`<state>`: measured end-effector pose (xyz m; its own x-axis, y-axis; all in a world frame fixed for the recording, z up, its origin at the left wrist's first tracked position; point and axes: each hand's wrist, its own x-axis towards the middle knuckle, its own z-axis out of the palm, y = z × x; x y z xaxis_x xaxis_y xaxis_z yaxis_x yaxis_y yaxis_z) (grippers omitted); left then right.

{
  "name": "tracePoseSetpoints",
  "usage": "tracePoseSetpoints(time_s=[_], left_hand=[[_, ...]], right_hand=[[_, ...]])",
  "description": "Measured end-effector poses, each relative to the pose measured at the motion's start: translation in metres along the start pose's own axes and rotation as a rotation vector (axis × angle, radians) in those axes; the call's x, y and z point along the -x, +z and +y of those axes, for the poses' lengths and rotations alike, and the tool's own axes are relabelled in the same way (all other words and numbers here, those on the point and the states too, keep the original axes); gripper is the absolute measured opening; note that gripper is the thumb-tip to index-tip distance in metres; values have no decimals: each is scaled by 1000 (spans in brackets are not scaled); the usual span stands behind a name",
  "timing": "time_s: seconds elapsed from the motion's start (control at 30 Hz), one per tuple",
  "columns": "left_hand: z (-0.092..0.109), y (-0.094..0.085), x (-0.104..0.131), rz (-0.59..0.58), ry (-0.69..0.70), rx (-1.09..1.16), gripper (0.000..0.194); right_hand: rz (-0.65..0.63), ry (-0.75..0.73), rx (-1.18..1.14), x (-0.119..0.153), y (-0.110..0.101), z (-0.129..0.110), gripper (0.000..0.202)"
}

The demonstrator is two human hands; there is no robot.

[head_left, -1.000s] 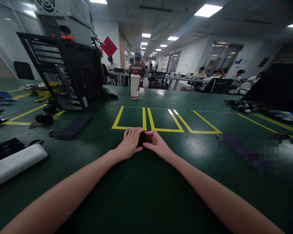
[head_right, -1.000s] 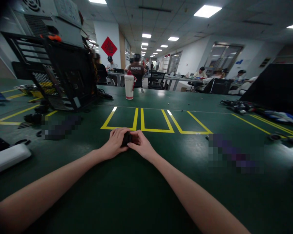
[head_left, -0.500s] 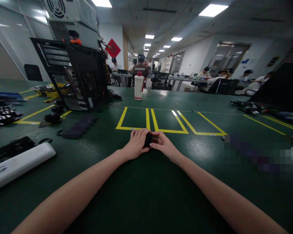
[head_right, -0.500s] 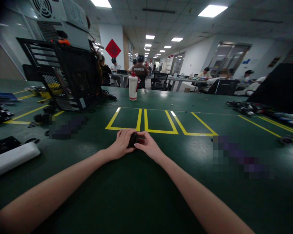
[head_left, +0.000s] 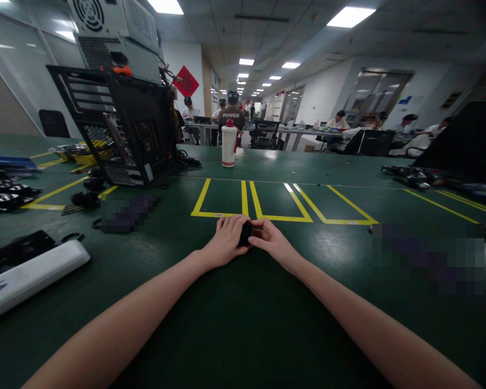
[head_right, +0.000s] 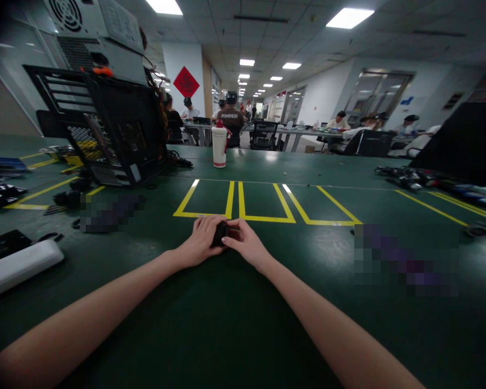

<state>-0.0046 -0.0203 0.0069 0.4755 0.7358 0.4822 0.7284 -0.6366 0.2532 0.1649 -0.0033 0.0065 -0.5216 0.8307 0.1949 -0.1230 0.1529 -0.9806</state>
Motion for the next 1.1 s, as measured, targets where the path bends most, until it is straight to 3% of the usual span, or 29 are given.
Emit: tracePoseSetpoints(time_s=[0.17,0.3,0.5,0.73,0.97,1.1], left_hand=[[0,0,0,2,5,-1,57],[1,1,-1,7,0,-7,58],[1,0,-1,-1,-8,5,59],[0,1,-1,11,-1,-10,58],[-1,3,-1,7,0,0,59],[-1,3,-2,14,-5,9,58]], right_hand=[[74,-37,83,0,1,5,21],[122,-11,110,-3,0,5,25],[22,9,-13,0,-1,4,35],[130,-10,64,0,0,5,24],[2,7,-37,1,-2,3,36],[58,-2,5,3,1,3,24]])
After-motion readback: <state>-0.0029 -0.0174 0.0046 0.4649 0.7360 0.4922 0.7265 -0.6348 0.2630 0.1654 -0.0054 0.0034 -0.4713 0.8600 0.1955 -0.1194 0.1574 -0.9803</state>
